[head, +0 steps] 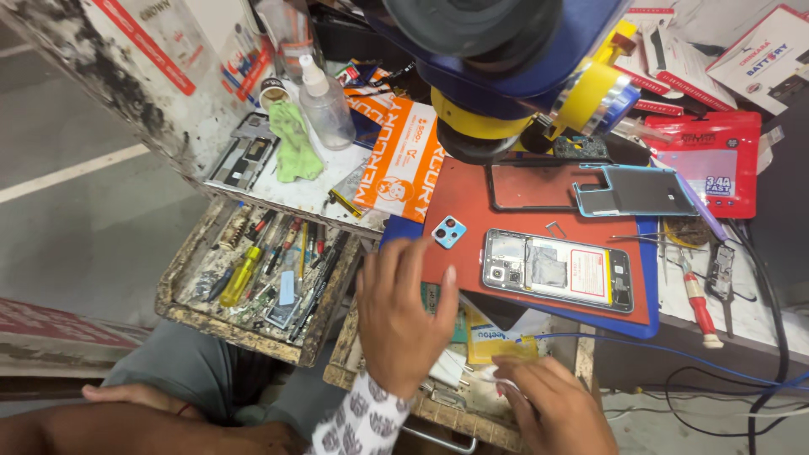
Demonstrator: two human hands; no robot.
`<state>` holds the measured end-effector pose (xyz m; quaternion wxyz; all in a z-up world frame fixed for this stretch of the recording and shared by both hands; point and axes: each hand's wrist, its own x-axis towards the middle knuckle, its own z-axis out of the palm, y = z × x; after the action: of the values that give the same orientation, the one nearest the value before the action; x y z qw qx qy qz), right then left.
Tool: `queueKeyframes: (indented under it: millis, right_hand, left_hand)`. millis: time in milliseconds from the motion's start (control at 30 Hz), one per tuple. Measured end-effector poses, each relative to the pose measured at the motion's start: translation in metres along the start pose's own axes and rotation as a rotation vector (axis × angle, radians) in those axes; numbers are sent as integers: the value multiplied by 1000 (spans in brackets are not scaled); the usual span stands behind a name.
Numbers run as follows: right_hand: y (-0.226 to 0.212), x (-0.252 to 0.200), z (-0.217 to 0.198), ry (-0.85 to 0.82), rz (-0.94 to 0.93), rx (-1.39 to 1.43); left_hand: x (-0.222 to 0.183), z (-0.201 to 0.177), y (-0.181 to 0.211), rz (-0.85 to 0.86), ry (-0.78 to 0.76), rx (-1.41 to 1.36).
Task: The person cleans a smartphone camera module with a white wipe, then places it into the camera cutout on the back of a disassembled smartphone. They then power on the device and interact with the touchscreen to test functionality.
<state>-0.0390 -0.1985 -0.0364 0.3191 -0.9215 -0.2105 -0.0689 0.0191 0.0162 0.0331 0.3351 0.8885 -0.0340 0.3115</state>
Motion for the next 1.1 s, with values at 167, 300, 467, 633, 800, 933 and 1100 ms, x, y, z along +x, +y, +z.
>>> queueKeyframes:
  millis: [167, 300, 467, 633, 800, 933, 1100]
  right_hand:
    - [-10, 8, -1, -120, 177, -55]
    - [3, -8, 7, 109, -25, -169]
    - [-1, -14, 7, 122, 75, -128]
    - [-9, -6, 1, 120, 119, -7]
    - [-5, -9, 4, 149, 75, -39]
    - [3, -8, 7, 155, 80, 52]
    - [5, -7, 10, 178, 86, 155]
  left_hand:
    - [34, 5, -2, 70, -105, 166]
    - [43, 7, -1, 74, -145, 177]
    - [53, 8, -2, 21, -215, 140]
    - [54, 10, -4, 29, -199, 156]
    - [59, 10, -15, -83, -254, -10]
    - [52, 2, -20, -29, -217, -80]
    - [44, -1, -26, 1, -91, -151]
